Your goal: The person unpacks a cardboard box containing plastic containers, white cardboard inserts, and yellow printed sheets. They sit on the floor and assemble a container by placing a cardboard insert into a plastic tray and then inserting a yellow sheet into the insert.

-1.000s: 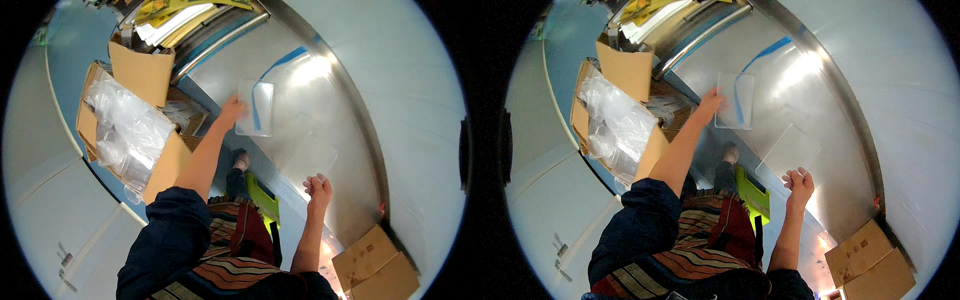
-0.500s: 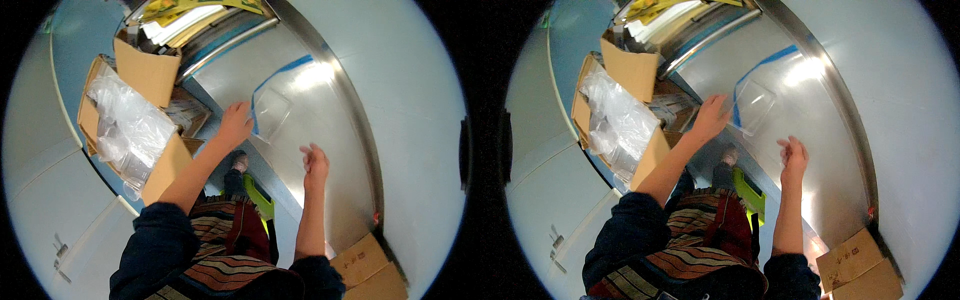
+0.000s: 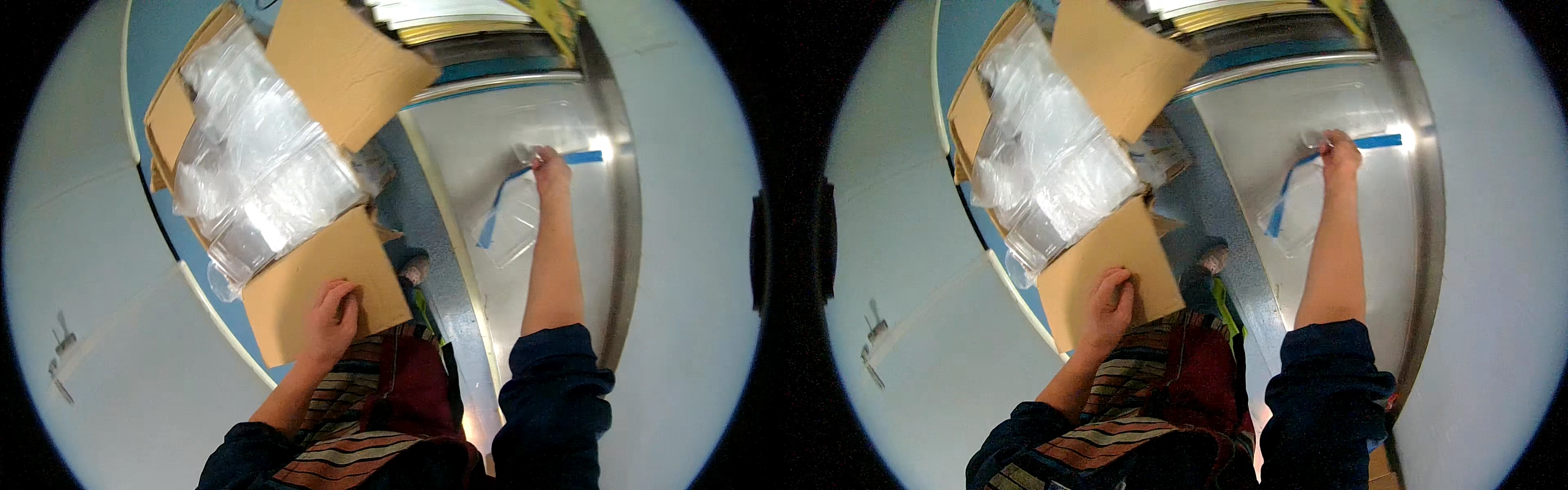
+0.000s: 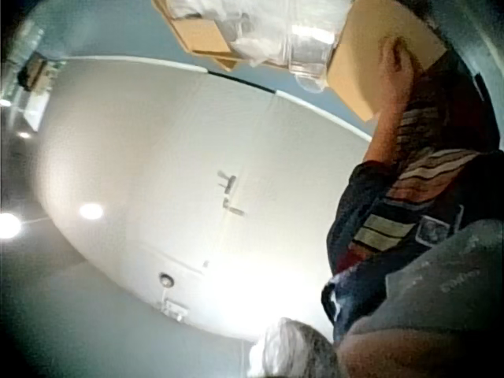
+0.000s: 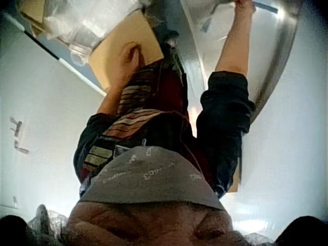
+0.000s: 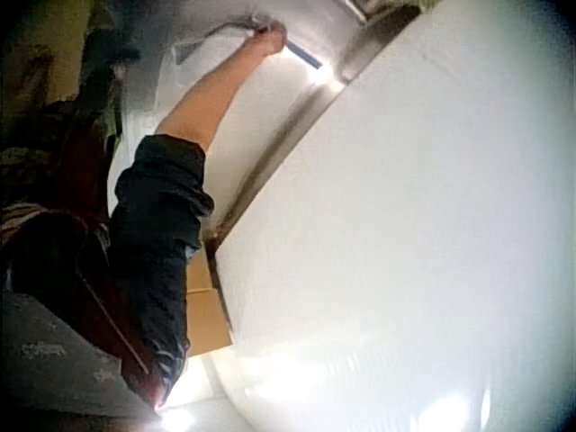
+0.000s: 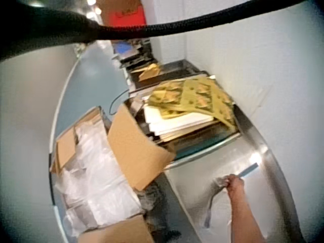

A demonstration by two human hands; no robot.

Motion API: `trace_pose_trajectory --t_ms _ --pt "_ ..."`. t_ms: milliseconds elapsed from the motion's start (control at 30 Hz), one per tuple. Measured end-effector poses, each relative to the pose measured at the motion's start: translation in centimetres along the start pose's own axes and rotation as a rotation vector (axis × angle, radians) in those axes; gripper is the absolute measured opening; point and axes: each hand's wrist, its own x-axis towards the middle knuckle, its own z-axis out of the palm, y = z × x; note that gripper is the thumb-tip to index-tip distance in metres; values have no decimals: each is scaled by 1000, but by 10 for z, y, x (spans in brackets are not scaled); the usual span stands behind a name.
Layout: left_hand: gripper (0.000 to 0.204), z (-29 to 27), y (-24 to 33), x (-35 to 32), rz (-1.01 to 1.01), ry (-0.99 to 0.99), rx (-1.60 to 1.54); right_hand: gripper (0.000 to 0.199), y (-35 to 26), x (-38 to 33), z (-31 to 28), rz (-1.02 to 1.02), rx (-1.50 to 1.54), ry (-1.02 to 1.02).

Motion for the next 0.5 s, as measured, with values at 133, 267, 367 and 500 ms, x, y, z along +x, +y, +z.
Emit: trace_pose_trajectory --t_ms 133,267,367,500 --pt "16 0 -22 -4 -48 -9 -149 29 5 5 -21 48 -94 49" --pt "17 -28 -34 -4 -193 25 -252 25 8 -86 18 -118 -337 98" --pt "23 -47 -70 10 -258 173 -175 15 31 -236 76 -366 -632 -321" --pt "43 -85 -115 66 -317 328 -126 27 105 -359 107 -585 -1304 -753"
